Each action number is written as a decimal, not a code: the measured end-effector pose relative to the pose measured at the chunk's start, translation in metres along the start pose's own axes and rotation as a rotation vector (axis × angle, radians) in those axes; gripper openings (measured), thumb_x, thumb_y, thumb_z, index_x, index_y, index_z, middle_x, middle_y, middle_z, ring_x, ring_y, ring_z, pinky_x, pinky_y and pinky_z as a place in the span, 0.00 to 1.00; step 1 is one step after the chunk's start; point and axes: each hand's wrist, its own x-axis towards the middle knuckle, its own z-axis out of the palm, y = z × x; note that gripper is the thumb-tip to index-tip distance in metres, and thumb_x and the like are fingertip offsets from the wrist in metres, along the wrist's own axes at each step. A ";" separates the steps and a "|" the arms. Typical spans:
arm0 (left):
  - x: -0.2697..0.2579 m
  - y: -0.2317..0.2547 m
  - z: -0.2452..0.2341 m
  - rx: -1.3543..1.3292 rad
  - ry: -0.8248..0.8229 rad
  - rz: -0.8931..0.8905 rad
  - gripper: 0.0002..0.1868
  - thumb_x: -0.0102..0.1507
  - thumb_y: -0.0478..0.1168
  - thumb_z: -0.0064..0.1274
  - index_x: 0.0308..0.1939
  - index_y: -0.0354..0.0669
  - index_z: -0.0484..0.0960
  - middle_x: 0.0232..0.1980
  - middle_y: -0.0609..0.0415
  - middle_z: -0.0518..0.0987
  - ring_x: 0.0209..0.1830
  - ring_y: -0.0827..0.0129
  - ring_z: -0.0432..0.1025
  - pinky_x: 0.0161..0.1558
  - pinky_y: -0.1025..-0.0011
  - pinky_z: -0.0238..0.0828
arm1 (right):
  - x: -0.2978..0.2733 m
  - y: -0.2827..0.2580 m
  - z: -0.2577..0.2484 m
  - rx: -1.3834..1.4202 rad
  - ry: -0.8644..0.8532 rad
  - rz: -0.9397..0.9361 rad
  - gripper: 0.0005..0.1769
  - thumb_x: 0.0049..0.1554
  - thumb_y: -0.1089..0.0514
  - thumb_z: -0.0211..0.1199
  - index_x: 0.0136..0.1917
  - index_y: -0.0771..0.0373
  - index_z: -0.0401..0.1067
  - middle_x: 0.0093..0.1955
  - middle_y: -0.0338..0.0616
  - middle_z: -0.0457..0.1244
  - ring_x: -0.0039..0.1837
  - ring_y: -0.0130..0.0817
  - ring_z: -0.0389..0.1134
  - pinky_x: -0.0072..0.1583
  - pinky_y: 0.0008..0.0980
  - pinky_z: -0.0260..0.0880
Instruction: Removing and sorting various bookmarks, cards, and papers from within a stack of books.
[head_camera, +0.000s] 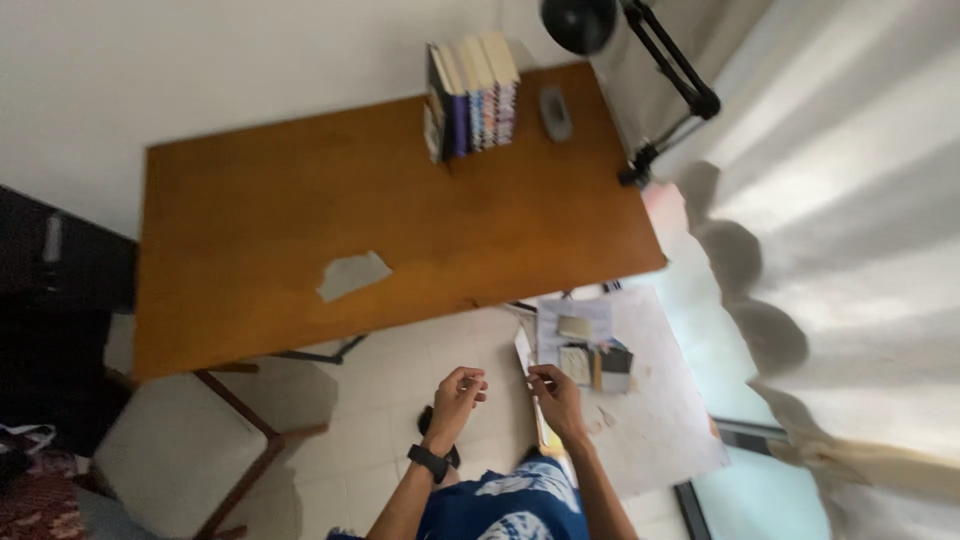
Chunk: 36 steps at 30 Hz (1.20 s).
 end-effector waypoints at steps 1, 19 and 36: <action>0.002 0.001 -0.013 0.000 0.008 0.016 0.14 0.68 0.46 0.51 0.51 0.42 0.82 0.40 0.56 0.84 0.35 0.74 0.79 0.37 0.75 0.73 | 0.003 -0.012 0.009 0.002 -0.005 -0.017 0.13 0.61 0.59 0.60 0.56 0.64 0.78 0.43 0.42 0.71 0.42 0.29 0.71 0.44 0.31 0.70; 0.108 0.059 -0.210 -0.154 -0.026 0.009 0.15 0.69 0.46 0.52 0.52 0.40 0.82 0.41 0.57 0.83 0.37 0.75 0.77 0.38 0.76 0.71 | 0.070 -0.166 0.215 -0.378 0.068 -0.257 0.11 0.58 0.57 0.63 0.52 0.65 0.77 0.46 0.51 0.72 0.43 0.39 0.74 0.45 0.36 0.74; 0.363 0.158 -0.185 -0.074 -0.049 0.004 0.33 0.68 0.61 0.45 0.71 0.45 0.71 0.73 0.53 0.69 0.73 0.63 0.62 0.70 0.63 0.57 | 0.316 -0.209 0.225 -0.497 0.134 -0.105 0.14 0.58 0.53 0.63 0.57 0.56 0.78 0.43 0.50 0.72 0.45 0.45 0.75 0.47 0.42 0.74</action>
